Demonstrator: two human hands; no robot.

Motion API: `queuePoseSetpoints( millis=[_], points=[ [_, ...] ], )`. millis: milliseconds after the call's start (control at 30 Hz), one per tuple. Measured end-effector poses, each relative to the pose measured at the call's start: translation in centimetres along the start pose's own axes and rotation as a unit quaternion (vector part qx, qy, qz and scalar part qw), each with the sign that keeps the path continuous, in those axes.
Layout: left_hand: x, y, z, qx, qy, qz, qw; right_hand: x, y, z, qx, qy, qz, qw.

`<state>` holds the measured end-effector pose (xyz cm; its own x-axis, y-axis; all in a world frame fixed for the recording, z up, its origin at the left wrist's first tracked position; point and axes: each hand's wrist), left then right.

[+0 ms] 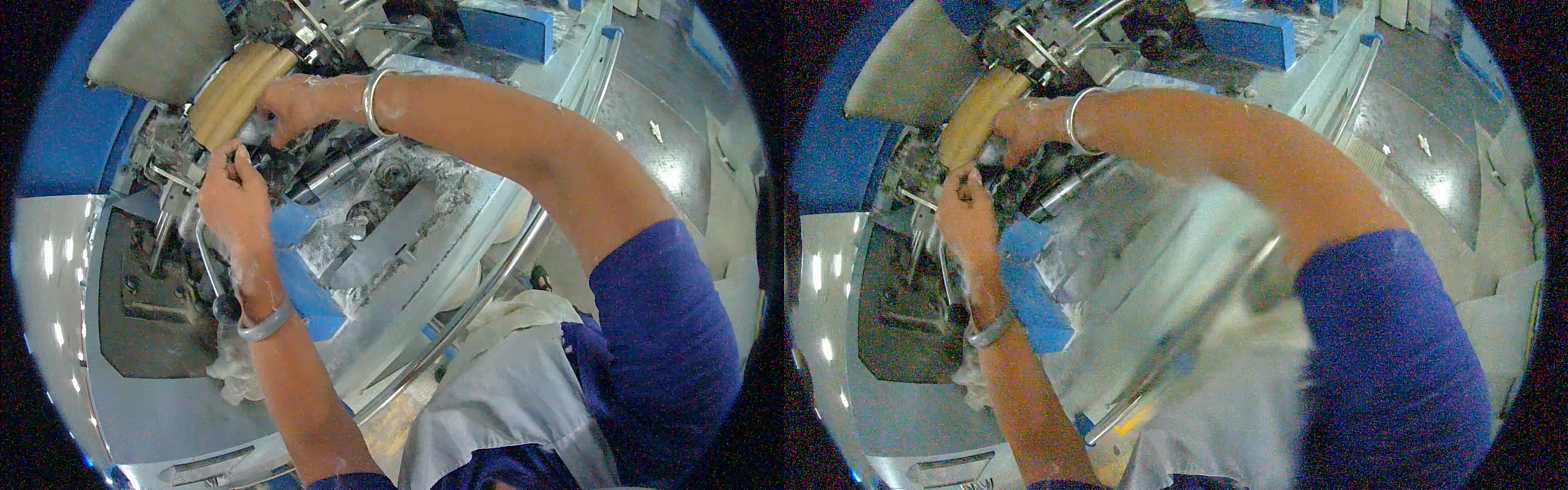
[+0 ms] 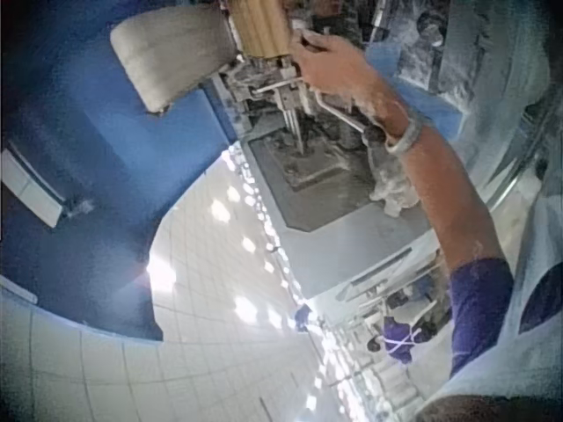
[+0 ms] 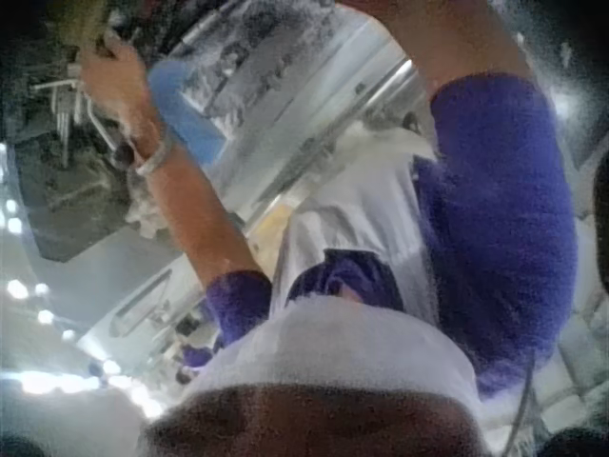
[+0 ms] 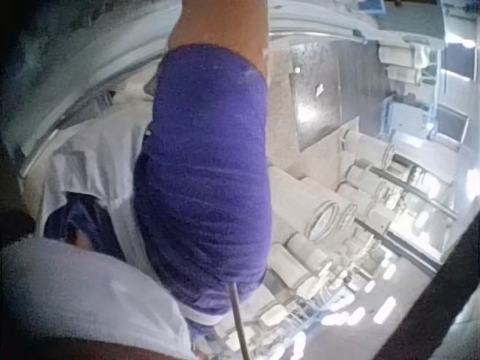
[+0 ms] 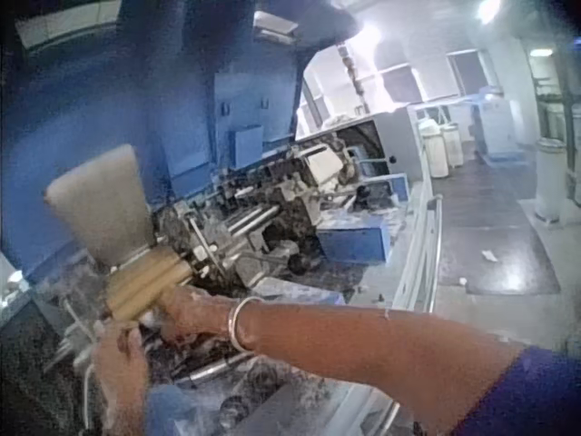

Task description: The person operates a textile machine, feeding white fibrous material into rollers and adjusting components. They then handle a large spool of white material, pulling and arranging the fibers before returning to the machine to continue feeding and adjusting the material.

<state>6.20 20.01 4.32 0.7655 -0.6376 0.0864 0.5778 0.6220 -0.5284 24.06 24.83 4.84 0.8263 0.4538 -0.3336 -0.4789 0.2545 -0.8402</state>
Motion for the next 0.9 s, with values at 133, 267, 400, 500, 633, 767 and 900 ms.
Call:
queuePoseSetpoints(
  millis=[133,267,400,500,633,767,900],
  points=[
    [0.4,-0.2,0.0,-0.023,0.016,0.028,0.999,-2.0,-2.8,-1.3,0.111,0.015,0.005,0.994],
    [0.6,0.2,-0.3,-0.149,-0.003,-0.016,0.989,-3.4,-5.5,-8.8,0.248,-0.005,-0.040,0.968],
    [0.2,1.3,-0.7,-0.185,0.174,0.055,0.966,-2.1,-3.3,-18.0,0.127,0.015,-0.121,0.984],
    [0.3,2.1,-0.9,-0.226,0.164,0.081,0.957,-1.0,-0.9,-20.5,0.030,0.082,-0.139,0.986],
    [1.7,3.3,-0.9,-0.254,0.223,0.247,0.908,-1.2,-1.0,-21.2,0.093,0.066,-0.061,0.992],
    [2.7,2.8,-1.6,-0.267,0.270,0.301,0.875,-1.3,-4.3,-21.4,0.268,-0.084,-0.080,0.956],
    [3.1,2.3,-1.6,-0.290,0.241,0.319,0.869,0.1,-6.8,-22.4,0.264,-0.065,-0.062,0.960]
  ],
)
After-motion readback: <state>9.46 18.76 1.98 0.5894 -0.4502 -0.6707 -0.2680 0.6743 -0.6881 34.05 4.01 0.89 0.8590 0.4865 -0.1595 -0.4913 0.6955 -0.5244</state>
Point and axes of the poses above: each hand's wrist, its own z-axis towards the middle knuckle, its own y-axis out of the palm, x = y × z, and after that the axes turned 5 degrees about y, right-handed
